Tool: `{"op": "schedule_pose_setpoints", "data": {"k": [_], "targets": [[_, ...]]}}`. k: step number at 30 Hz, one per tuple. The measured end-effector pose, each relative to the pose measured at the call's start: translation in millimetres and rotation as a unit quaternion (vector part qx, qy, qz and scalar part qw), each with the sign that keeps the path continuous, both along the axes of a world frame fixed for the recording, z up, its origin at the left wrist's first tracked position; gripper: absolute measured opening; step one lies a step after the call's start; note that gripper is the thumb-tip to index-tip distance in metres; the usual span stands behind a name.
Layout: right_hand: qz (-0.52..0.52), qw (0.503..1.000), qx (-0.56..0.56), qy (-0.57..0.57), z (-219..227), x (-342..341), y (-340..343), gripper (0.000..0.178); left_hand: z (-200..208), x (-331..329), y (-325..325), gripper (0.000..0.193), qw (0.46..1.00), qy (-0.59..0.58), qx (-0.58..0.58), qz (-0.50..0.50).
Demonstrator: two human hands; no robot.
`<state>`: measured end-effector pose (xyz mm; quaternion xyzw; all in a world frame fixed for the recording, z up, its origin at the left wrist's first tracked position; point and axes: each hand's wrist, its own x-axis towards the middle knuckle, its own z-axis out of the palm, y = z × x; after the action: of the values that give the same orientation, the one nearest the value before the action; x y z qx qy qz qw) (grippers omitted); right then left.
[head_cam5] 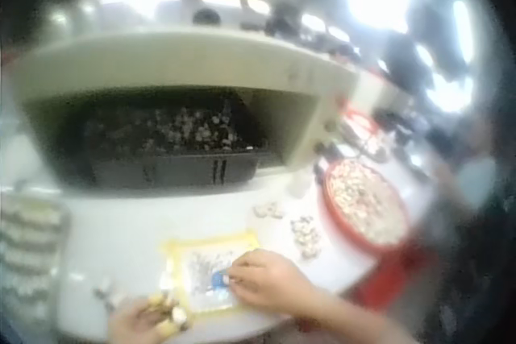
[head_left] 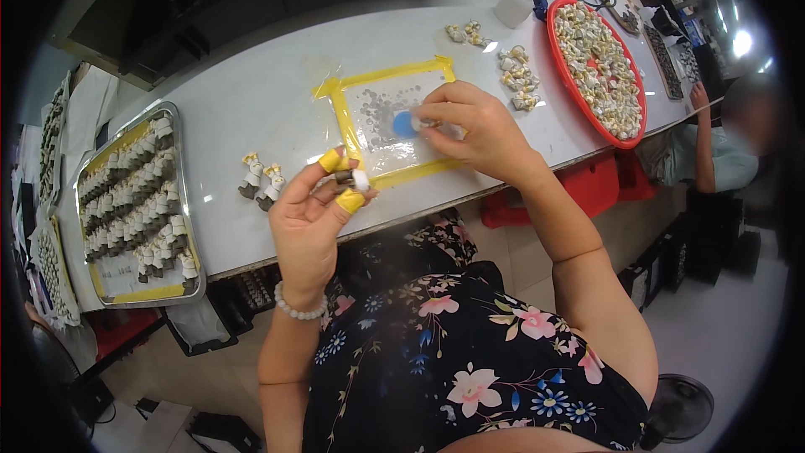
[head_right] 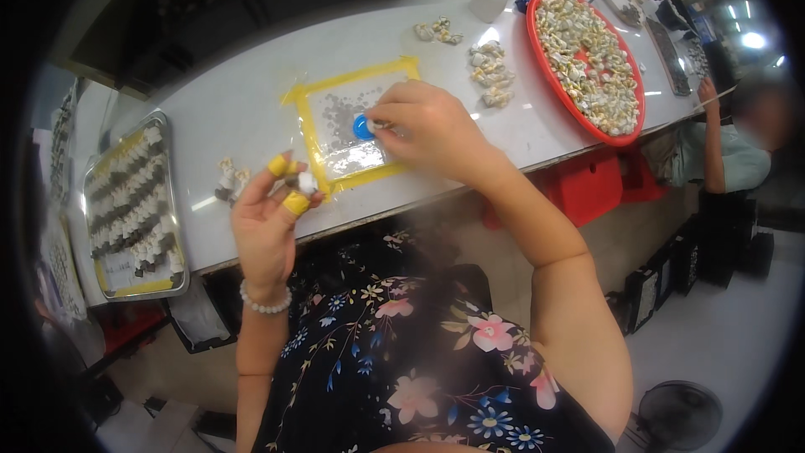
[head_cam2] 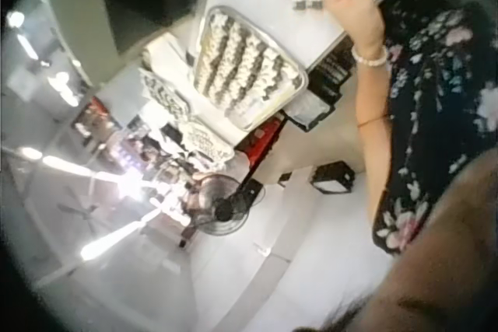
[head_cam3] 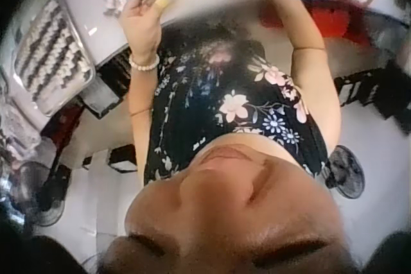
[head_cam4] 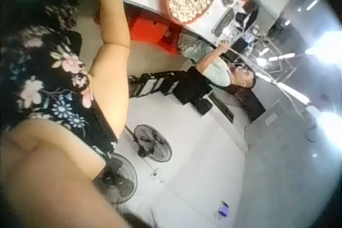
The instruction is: The person assembles figurines by dipping figurine heads in glue, attaching them onto figurine bodies by hand, placing the assembled figurines onto a tray, and retrieving more figurine parts from a heating chamber.
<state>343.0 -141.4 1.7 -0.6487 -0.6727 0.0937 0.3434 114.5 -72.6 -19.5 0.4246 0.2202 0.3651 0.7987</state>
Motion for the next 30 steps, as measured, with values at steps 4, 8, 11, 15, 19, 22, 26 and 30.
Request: {"op": "schedule_pose_setpoints", "data": {"k": [4, 8, 11, 15, 19, 22, 26, 30], "targets": [[0.022, 0.998, -0.025, -0.058, 0.0, -0.2, 7.0, 0.021, -4.6, 9.2, -11.0, 0.038, 0.999, 0.015, -0.022, -0.028], [0.041, 0.991, -0.03, -0.121, 4.4, -0.1, 10.1, 0.02, -8.3, 14.6, -15.5, 0.031, 0.998, 0.028, -0.041, -0.039], [0.05, 0.989, -0.03, -0.133, 4.6, -1.5, 11.9, 0.02, -10.4, 19.9, -18.6, 0.029, 0.998, 0.038, -0.047, -0.024], [0.032, 0.994, -0.031, -0.097, 1.3, -1.3, 9.0, 0.022, -21.3, 26.3, -19.8, 0.029, 1.0, 0.01, -0.003, -0.005], [0.001, 1.0, -0.015, 0.022, -1.3, -3.4, 1.2, 0.022, -22.4, 26.0, -19.9, 0.03, 1.0, 0.015, -0.018, -0.002], [-0.013, 0.983, -0.056, 0.176, 1.3, -5.1, -2.5, 0.022, -20.6, 25.3, -19.0, 0.03, 0.999, 0.026, -0.033, -0.002], [0.0, 0.956, -0.069, 0.285, -0.8, -9.7, -6.2, 0.023, -21.2, 25.2, -17.9, 0.03, 0.999, 0.02, -0.035, -0.001], [0.02, 0.946, -0.083, 0.312, 5.9, -16.7, -10.6, 0.023, -22.6, 25.4, -18.6, 0.032, 0.999, 0.018, -0.028, 0.004]]}}
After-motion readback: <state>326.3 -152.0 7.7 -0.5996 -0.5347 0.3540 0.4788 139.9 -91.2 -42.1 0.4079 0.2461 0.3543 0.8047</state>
